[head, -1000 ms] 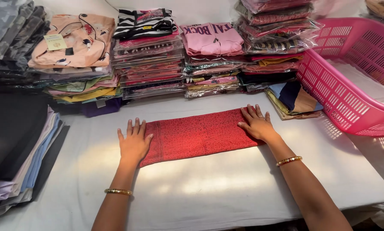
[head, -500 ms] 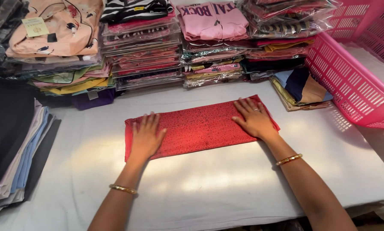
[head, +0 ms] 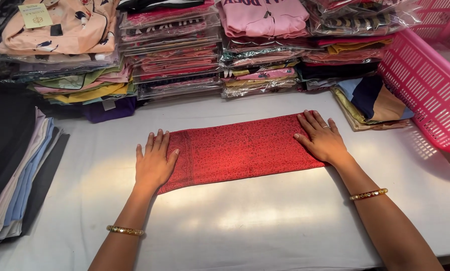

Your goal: The person folds several pieces of clothing, including a striped shirt, a red patterned garment, and a colorful printed cloth, on a white table. They smooth out each item before folding it into a compact shape and stacking them on the table.

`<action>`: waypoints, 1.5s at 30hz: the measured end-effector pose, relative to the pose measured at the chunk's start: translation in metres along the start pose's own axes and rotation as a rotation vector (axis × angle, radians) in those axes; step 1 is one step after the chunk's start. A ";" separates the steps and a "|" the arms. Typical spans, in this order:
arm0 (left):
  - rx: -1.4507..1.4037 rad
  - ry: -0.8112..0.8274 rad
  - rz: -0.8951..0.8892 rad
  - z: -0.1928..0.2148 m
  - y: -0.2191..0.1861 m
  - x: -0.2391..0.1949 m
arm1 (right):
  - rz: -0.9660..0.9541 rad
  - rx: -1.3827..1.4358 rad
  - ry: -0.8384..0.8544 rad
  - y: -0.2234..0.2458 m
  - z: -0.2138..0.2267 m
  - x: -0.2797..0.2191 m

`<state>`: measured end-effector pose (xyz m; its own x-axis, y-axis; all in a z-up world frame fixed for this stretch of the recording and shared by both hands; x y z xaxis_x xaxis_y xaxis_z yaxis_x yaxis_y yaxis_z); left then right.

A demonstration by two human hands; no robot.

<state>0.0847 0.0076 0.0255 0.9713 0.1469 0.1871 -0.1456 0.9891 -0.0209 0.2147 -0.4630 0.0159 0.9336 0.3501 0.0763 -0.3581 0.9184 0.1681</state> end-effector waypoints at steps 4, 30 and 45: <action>-0.001 -0.007 -0.002 -0.002 0.000 0.000 | -0.002 -0.004 -0.003 0.000 -0.001 0.001; -0.041 -0.001 -0.049 0.000 -0.009 -0.008 | -0.069 0.055 -0.012 -0.017 0.006 -0.010; -0.264 0.190 -0.421 0.069 -0.043 -0.101 | 0.280 0.372 -0.067 0.028 0.055 -0.112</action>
<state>-0.0201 -0.0506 0.0748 0.9561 -0.2886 0.0514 0.2924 0.9272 -0.2339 0.1000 -0.4867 0.0661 0.8023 0.5509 0.2298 -0.5869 0.6581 0.4716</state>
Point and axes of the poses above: each hand's wrist, its own x-axis towards the middle knuckle, its own z-axis out of the back of the hand, y = z × x, the point moved 9 cm from there along x, towards the middle knuckle, and after that the axes turned 5 degrees about x, right-handed, at the moved point
